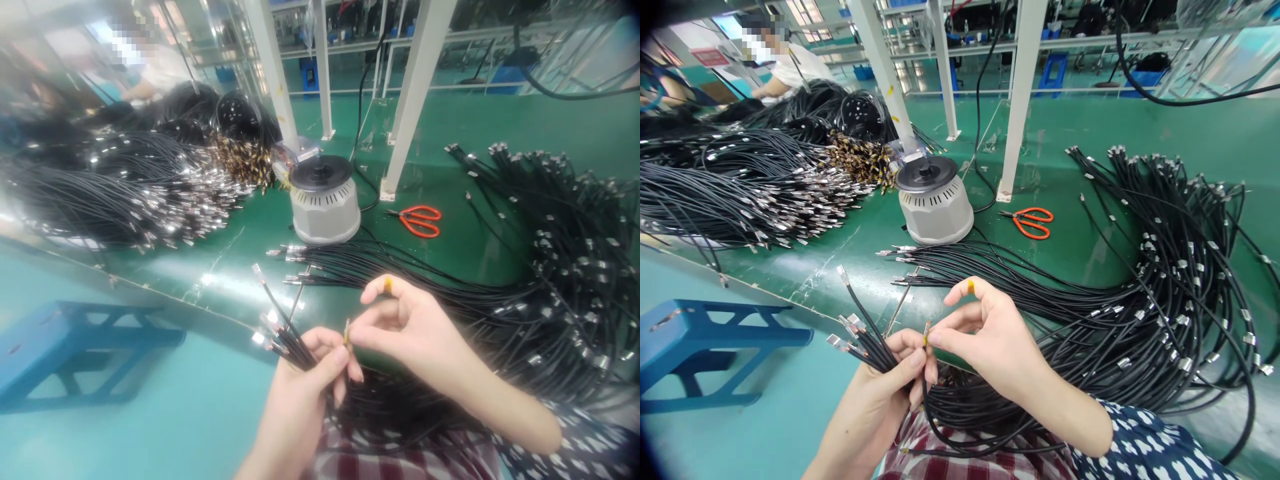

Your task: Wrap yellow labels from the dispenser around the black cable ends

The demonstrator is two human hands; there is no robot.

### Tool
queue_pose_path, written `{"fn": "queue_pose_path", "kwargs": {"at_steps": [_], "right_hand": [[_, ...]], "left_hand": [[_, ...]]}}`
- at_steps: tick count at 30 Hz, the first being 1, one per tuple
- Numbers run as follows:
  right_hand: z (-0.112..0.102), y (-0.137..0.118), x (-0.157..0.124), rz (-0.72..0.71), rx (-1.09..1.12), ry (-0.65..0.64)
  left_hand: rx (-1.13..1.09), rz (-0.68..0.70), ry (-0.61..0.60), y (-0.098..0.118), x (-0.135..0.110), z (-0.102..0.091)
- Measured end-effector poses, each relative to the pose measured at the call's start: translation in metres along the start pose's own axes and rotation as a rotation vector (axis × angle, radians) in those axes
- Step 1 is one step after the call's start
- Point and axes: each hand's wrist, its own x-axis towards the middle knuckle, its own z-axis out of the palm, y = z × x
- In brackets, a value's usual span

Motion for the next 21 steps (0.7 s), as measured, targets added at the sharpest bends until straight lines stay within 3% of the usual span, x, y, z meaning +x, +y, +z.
{"fn": "queue_pose_path", "kwargs": {"at_steps": [8,15,21], "right_hand": [[0.005,0.008,0.003,-0.041,0.185,-0.075],[0.017,0.006,-0.011,-0.227,-0.07,0.12],[0.004,0.007,-0.001,-0.214,-0.117,-0.03]], "left_hand": [[-0.035,-0.028,-0.052,-0.002,0.002,-0.006],[0.118,0.038,0.043,-0.001,0.0,-0.005],[0.085,0.054,-0.013,0.0,-0.002,-0.002]]}}
